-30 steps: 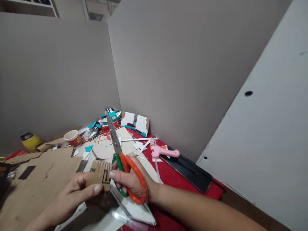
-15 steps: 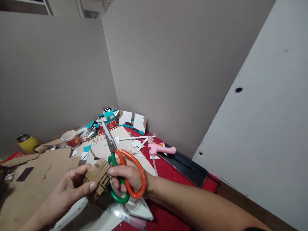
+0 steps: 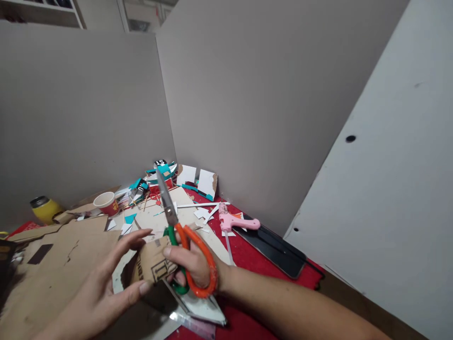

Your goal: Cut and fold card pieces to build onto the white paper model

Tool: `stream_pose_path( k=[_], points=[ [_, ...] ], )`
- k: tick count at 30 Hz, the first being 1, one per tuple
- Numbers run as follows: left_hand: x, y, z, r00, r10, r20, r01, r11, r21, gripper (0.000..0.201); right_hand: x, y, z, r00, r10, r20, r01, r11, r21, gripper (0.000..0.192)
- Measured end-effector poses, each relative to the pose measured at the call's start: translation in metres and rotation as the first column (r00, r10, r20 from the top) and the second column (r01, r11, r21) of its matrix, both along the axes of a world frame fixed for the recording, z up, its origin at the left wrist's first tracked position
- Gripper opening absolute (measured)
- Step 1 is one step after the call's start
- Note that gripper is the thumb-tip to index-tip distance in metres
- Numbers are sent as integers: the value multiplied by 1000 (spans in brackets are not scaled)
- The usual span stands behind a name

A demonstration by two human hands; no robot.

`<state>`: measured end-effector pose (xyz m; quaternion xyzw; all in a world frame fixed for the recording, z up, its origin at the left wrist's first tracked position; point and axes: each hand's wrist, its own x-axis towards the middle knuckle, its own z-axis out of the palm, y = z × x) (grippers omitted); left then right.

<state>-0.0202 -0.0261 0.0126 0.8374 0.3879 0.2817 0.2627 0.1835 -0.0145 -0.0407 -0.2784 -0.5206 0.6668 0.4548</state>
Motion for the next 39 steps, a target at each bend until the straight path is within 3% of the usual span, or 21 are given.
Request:
stream_pose_path(
  k=[2, 4, 6, 10, 13, 17, 21, 24, 28, 31, 34, 36, 38, 39],
  points=[
    [0, 0, -6, 994, 29, -106, 6, 946, 323, 70, -3, 2, 1, 987, -106, -122, 100, 993, -55, 36],
    [1, 3, -12, 983, 88, -162, 18, 828, 560, 69, -6, 1, 4, 965, -162, -208, 150, 986, -74, 32],
    [1, 6, -18, 969, 164, -186, 22, 694, 720, 65, -9, -4, 6, 963, -138, -234, 127, 990, -60, 32],
    [-4, 12, -20, 942, 209, -262, 126, 504, 854, 65, -13, -17, 7, 985, -23, -169, 15, 998, -54, 39],
    [-7, 13, -18, 941, 181, -285, 179, 446, 877, 62, -13, -22, 9, 979, -64, -194, 46, 994, -96, 42],
    [-7, 15, -19, 942, 72, -328, 261, 461, 848, 59, -15, -19, 14, 915, -190, -357, 145, 978, -150, 31],
    [-10, 17, -25, 937, -24, -347, 313, 495, 811, 58, -16, -17, 11, 927, -60, -371, -7, 984, -177, 30],
    [-9, 16, -30, 953, -140, -268, 296, 615, 731, 60, -13, -20, 5, 958, 36, -286, -88, 981, -173, 34],
    [0, 11, -31, 961, -274, 43, 224, 859, 461, 56, -8, -26, 4, 974, 59, -217, -89, 987, -134, 40],
    [6, 8, -30, 974, -192, 118, 145, 934, 328, 55, -7, -29, 6, 978, -18, -209, -8, 992, -123, 40],
    [6, 5, -27, 989, -35, 145, -28, 911, 412, 60, -7, -28, 8, 966, -106, -234, 87, 992, -89, 37],
    [5, 2, -24, 964, 74, 256, -188, 871, 453, 58, -7, -25, 8, 950, -178, -257, 168, 984, -59, 36],
    [4, -1, -21, 914, 163, 373, -316, 861, 398, 44, -6, -23, 8, 929, -248, -274, 251, 968, -25, 34],
    [5, -3, -18, 893, 211, 398, -348, 884, 311, 34, -6, -22, 7, 921, -276, -275, 286, 958, -3, 33]
  ],
)
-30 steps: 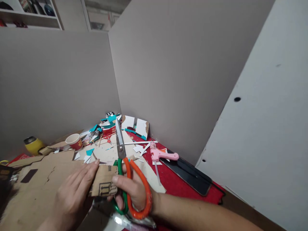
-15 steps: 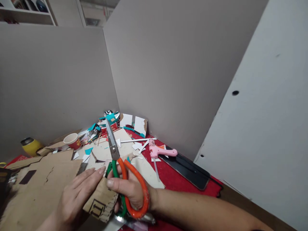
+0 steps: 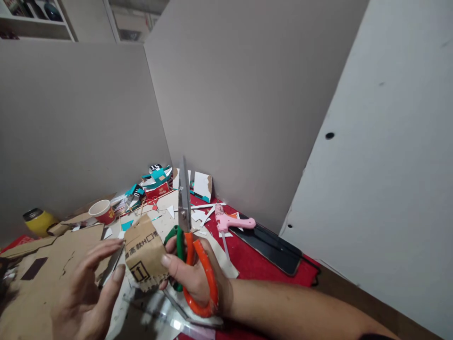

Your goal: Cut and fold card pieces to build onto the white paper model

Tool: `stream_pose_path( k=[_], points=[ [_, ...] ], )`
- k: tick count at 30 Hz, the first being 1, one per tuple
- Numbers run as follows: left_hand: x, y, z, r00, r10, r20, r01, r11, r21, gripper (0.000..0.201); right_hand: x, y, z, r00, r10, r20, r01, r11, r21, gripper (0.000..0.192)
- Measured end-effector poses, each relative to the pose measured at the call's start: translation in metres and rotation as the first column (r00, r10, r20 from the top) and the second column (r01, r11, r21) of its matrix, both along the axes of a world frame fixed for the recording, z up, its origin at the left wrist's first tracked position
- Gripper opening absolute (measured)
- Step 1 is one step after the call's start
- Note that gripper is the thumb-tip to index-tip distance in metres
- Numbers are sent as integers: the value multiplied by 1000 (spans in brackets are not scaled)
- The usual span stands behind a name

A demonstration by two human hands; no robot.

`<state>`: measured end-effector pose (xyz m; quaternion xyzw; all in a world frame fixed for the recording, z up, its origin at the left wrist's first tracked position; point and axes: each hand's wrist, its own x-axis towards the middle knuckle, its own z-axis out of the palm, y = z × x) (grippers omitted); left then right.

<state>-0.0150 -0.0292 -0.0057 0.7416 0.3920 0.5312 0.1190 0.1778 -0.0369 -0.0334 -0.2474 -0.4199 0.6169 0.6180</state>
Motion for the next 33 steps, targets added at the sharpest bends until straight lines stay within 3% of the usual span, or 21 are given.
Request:
stream_pose_path(
  k=[2, 4, 5, 8, 10, 12, 15, 19, 24, 28, 33],
  points=[
    [4, -3, 5, 997, -18, 79, 38, 965, -260, 19, 1, 0, -2, 998, -58, 40, 56, 997, 54, 30],
    [10, -5, 11, 980, -85, 179, 165, 846, -507, 22, 1, -2, -4, 992, -91, 88, 83, 992, 90, 27],
    [14, -6, 13, 962, -116, 249, 242, 784, -572, 24, 0, -3, -5, 991, -90, 101, 80, 992, 95, 25],
    [23, -8, 16, 882, -194, 430, 446, 641, -625, 24, -3, -6, -4, 994, -10, 106, 2, 997, 71, 23],
    [24, -7, 16, 849, -186, 495, 497, 599, -628, 23, -3, -6, -1, 989, 38, 143, -46, 997, 57, 25],
    [19, -4, 15, 849, -131, 511, 472, 622, -625, 23, -1, -5, 3, 970, 33, 241, -46, 998, 52, 27],
    [5, 4, 19, 847, -23, 531, 390, 705, -592, 23, 5, -2, 7, 909, -12, 416, -14, 998, 59, 30],
    [-13, 16, 34, 781, 53, 622, 350, 788, -507, 29, 10, 2, 10, 816, -21, 578, -27, 997, 75, 34],
    [-25, 22, 47, 775, 73, 628, 270, 860, -433, 27, 6, 6, 11, 696, -105, 711, -154, 944, 290, 26],
    [-28, 20, 49, 831, 34, 555, 279, 838, -469, 21, 5, 7, 9, 683, -146, 716, -151, 930, 334, 27],
    [-13, 13, 38, 832, -68, 551, 432, 702, -566, 26, 11, 5, 4, 828, -163, 536, 20, 965, 263, 26]
  ],
)
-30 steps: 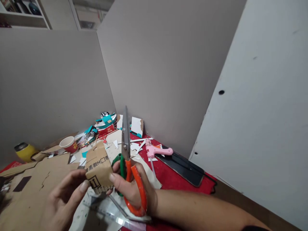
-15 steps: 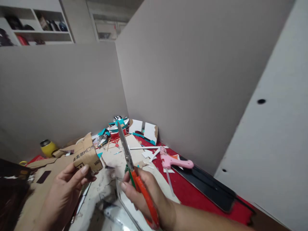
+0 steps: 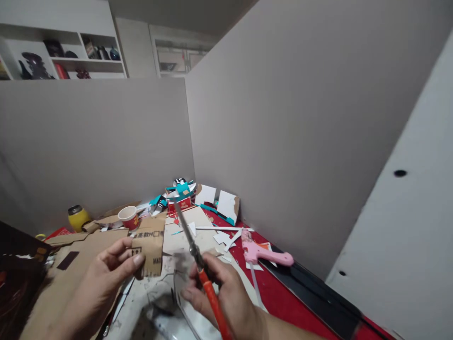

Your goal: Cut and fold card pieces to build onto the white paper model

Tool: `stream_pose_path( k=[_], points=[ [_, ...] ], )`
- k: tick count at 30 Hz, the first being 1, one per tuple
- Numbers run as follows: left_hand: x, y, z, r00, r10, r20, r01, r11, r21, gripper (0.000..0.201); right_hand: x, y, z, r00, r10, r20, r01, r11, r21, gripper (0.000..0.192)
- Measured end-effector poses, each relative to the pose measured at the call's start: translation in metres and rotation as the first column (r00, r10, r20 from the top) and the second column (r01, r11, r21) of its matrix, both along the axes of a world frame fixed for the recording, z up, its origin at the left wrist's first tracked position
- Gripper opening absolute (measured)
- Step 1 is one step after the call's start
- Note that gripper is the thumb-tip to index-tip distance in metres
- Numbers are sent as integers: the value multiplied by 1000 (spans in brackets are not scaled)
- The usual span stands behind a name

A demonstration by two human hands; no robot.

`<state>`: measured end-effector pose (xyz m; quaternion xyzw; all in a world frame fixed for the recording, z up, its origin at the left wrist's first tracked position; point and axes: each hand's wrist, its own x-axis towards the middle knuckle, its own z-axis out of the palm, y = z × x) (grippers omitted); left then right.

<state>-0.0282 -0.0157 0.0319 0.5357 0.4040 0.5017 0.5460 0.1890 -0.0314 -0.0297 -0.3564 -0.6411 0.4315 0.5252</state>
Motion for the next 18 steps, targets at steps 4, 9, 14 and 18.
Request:
stream_pose_path(
  k=[4, 9, 14, 18],
  points=[
    [19, -9, -17, 997, -69, 20, 70, 995, -68, 31, 0, -3, -4, 987, -11, -160, 18, 999, 38, 19],
    [27, -17, -30, 998, 35, -58, -30, 996, 81, 45, 0, -3, 0, 995, -26, -101, 39, 991, 132, 19],
    [25, -17, -30, 959, 66, -276, -13, 981, 191, 25, 1, 0, -1, 998, -2, -61, 7, 997, 78, 22],
    [24, -15, -28, 945, 20, -325, 75, 959, 275, 41, -3, 1, -10, 988, 35, -152, -33, 999, 17, 38]
  ],
)
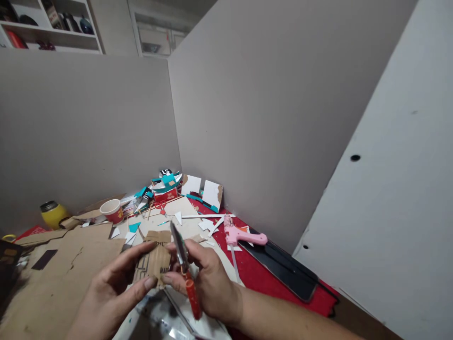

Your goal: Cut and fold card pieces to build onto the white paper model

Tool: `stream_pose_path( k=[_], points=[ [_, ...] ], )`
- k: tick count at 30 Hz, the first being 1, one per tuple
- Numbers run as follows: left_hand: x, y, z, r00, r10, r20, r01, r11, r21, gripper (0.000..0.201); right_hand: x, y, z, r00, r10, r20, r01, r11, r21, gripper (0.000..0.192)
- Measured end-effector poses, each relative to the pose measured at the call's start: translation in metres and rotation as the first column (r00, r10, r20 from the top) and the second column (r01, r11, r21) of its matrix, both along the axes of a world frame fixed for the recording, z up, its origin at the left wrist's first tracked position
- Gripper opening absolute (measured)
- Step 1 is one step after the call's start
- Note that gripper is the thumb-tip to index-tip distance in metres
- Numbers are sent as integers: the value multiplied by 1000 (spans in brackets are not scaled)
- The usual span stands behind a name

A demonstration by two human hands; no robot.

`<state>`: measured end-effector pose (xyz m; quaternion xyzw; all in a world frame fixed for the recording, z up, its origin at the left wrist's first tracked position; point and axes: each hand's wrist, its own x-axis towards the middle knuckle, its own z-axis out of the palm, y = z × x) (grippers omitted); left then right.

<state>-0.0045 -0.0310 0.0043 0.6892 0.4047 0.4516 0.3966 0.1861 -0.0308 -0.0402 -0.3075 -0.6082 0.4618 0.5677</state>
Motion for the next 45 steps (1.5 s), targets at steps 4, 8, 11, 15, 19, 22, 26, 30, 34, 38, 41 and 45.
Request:
stream_pose_path(
  k=[4, 8, 11, 15, 19, 22, 26, 30, 34, 38, 41, 45],
  points=[
    [-2, 3, -9, 993, 15, -118, 2, 989, 148, 49, -6, -1, 1, 992, 107, -69, -114, 988, -100, 47],
    [-5, 6, -20, 968, 65, -243, 7, 959, 284, 51, -9, -1, 13, 990, 130, -59, -139, 970, -202, 43],
    [-6, 7, -20, 954, 84, -289, 42, 914, 404, 49, -9, -1, 21, 989, 144, -45, -151, 964, -219, 42],
    [-6, 5, -15, 931, 120, -345, 86, 846, 526, 46, -7, -4, 26, 981, 185, -64, -194, 965, -174, 40],
    [-6, 2, -13, 907, 158, -392, 110, 807, 580, 40, -7, -6, 23, 980, 195, -43, -199, 968, -154, 38],
    [-7, 1, -8, 901, 156, -405, 129, 793, 595, 39, -6, -6, 17, 978, 196, -77, -206, 966, -159, 41],
    [-10, -1, 4, 874, 126, -469, 223, 753, 619, 50, -1, -4, 15, 968, 190, -167, -215, 965, -149, 43],
    [-14, 0, 10, 805, 339, -486, 238, 567, 789, 30, 3, -2, 20, 944, 253, -212, -297, 930, -217, 42],
    [-18, 4, 7, 782, 420, -461, 360, 298, 884, 32, 2, -1, 20, 916, 300, -266, -374, 878, -299, 48],
    [-22, 9, 5, 770, 423, -479, 418, 234, 878, 33, 4, 1, 25, 919, 324, -224, -387, 846, -367, 55],
    [-28, 12, 9, 807, 364, -465, 342, 353, 871, 29, 11, 9, 35, 955, 295, 27, -263, 885, -384, 44],
    [-33, 13, 22, 887, 287, -363, 83, 673, 735, 25, 21, 29, 33, 788, -24, 615, 76, 995, -58, 18]
  ],
)
